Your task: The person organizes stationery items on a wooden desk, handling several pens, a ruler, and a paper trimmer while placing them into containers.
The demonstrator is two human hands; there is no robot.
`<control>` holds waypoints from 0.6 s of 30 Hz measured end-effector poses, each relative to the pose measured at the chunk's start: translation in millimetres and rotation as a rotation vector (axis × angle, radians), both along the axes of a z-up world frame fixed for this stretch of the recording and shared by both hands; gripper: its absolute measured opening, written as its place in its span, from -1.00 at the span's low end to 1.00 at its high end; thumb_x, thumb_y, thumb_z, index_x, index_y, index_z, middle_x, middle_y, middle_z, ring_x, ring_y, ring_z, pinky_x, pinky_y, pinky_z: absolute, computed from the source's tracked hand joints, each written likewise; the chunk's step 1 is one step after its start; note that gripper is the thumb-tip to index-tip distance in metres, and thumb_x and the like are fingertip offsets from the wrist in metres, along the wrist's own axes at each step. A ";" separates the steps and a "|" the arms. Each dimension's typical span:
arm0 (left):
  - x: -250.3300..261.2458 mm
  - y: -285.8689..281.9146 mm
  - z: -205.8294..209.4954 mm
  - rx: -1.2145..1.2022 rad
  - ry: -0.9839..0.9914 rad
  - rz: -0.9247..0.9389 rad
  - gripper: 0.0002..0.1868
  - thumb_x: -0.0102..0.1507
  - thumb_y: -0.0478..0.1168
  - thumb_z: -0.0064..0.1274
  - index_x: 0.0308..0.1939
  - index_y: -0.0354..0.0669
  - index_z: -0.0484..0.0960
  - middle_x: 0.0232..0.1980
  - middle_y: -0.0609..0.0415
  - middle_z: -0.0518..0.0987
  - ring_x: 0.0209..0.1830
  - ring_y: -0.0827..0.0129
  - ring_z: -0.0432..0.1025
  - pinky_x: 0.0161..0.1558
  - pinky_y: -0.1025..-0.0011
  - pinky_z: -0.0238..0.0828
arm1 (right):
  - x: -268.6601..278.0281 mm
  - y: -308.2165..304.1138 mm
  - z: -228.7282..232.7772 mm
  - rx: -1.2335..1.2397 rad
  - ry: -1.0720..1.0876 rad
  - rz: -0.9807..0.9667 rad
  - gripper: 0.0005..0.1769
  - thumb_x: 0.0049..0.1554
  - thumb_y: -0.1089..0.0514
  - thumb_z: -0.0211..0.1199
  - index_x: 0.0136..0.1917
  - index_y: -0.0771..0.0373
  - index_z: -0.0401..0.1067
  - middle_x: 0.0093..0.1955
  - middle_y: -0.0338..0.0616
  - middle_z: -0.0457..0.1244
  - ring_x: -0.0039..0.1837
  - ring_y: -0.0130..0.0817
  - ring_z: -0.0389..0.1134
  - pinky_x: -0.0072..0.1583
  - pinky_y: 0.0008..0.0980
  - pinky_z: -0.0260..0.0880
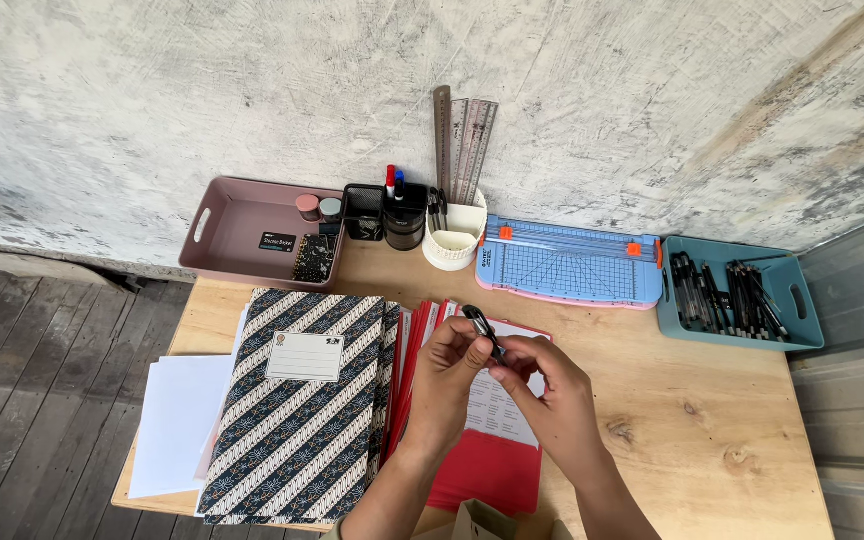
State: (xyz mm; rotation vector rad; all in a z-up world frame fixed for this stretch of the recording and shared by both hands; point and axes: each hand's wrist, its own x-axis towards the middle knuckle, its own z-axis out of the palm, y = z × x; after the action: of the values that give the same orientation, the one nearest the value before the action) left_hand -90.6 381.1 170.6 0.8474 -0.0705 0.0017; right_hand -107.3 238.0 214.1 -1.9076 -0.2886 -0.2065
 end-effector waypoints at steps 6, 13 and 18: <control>1.6 5.2 -3.2 0.002 -0.024 0.044 -0.79 0.36 -0.14 0.17 -0.11 -0.23 0.58 -0.15 0.15 0.60 -0.14 0.52 0.47 0.00 0.47 0.45 | -2.3 -9.4 -24.0 -0.011 0.127 -0.036 -0.77 0.09 0.25 0.40 0.05 0.30 0.55 -0.14 -0.19 0.44 -0.15 -0.50 0.40 -0.13 -0.47 0.42; 6.6 5.9 -1.4 -0.096 0.086 0.152 -0.79 0.35 -0.16 0.11 -0.06 -0.23 0.57 -0.12 0.15 0.61 -0.12 0.51 0.50 0.03 0.44 0.52 | -6.3 -43.6 -61.6 0.348 0.210 -0.046 -0.72 0.16 0.28 0.26 0.15 0.37 0.52 -0.08 -0.06 0.45 -0.10 -0.42 0.47 -0.02 -0.45 0.55; -1.5 -3.1 1.0 -0.030 0.087 0.164 -0.85 0.36 -0.26 0.11 -0.08 -0.28 0.56 -0.14 0.08 0.61 -0.12 0.44 0.54 0.05 0.34 0.60 | -1.2 -50.8 -56.8 0.578 -0.011 -0.114 -0.77 0.28 0.29 0.22 0.19 0.39 0.50 -0.02 -0.03 0.43 -0.02 -0.35 0.43 0.06 -0.34 0.50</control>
State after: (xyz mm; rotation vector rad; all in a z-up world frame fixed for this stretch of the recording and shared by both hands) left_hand -92.1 378.0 171.6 0.8200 0.0808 0.1190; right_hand -108.5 187.1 157.3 -1.3502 -0.1081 -0.3371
